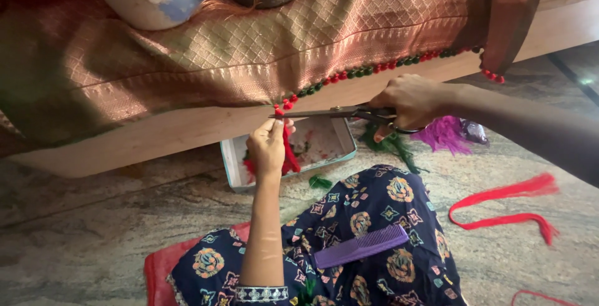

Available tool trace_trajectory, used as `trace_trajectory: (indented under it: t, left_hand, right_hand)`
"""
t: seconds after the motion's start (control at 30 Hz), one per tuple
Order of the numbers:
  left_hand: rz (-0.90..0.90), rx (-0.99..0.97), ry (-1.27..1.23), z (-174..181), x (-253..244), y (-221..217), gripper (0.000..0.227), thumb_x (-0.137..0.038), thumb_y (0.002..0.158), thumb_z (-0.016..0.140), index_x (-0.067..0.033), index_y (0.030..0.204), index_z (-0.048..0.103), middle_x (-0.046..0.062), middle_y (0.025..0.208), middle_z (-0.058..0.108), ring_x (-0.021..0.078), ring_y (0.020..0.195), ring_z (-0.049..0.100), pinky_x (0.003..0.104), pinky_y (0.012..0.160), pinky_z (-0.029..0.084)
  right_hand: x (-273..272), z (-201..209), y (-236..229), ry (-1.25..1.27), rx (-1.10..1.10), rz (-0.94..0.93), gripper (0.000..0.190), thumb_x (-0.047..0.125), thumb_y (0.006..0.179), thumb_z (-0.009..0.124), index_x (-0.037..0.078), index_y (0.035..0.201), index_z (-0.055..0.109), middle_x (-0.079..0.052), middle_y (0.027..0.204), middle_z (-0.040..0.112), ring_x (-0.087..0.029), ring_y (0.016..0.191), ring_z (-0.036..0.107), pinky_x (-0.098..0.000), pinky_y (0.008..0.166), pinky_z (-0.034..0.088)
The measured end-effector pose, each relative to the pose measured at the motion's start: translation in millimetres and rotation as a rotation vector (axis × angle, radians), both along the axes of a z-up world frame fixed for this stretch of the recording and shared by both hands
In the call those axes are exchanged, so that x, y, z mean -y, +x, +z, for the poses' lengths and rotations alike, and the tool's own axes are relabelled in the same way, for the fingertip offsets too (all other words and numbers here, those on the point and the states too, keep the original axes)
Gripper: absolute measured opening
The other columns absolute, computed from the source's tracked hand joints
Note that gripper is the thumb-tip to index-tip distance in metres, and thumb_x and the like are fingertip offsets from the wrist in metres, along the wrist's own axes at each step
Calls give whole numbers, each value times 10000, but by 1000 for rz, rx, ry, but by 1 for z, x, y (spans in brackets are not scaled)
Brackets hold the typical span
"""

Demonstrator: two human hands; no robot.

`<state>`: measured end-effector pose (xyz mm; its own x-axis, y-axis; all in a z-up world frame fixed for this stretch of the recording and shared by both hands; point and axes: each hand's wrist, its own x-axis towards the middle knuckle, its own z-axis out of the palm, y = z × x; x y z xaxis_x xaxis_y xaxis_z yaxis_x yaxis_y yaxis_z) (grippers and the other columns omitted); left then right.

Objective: Hand-sewing and preparing tassels or decorations on a piece of fabric.

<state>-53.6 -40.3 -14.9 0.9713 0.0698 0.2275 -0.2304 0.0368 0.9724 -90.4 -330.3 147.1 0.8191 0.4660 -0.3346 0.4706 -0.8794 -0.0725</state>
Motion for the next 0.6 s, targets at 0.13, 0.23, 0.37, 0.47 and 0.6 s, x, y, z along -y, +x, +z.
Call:
trace_trajectory:
  t: [0.13,0.23,0.37,0.47,0.6]
  left_hand:
    - [21,50,-1,5,0,-5,246,-94,1029,584,88,979,741,92,842,767,137,763,736,276,743,602]
    - [-19,88,-45,2,-6,-10,248,-107,1030,575,80,1005,735,80,882,774,141,791,743,280,766,598]
    - [11,74,-103,-1,-17,-13,240,-95,1021,588,96,993,732,99,903,765,161,826,742,296,800,602]
    - [23,73,-141,3,-21,-11,240,-87,1022,559,84,1019,727,109,932,769,168,859,748,300,840,603]
    - [-53,54,-248,10,-15,-9,235,-96,1025,562,78,1023,721,106,948,760,170,871,735,317,863,602]
  right_hand:
    - [3,-7,-7,69,165,141,570,654,757,781,99,866,709,-102,658,676,-285,642,640,-509,637,491]
    - [3,-29,-27,191,-116,-128,451,614,769,669,227,992,728,-13,663,706,-213,565,687,-478,586,559]
    - [29,-125,-66,437,-95,-84,504,604,850,698,106,777,668,-32,662,632,-194,566,624,-421,553,519]
    - [32,-179,-115,430,-201,-163,548,594,845,737,74,703,640,-55,618,628,-198,570,613,-411,535,489]
    - [31,-245,-176,542,-498,-39,393,458,844,804,85,820,682,-70,743,697,-225,711,699,-409,647,543]
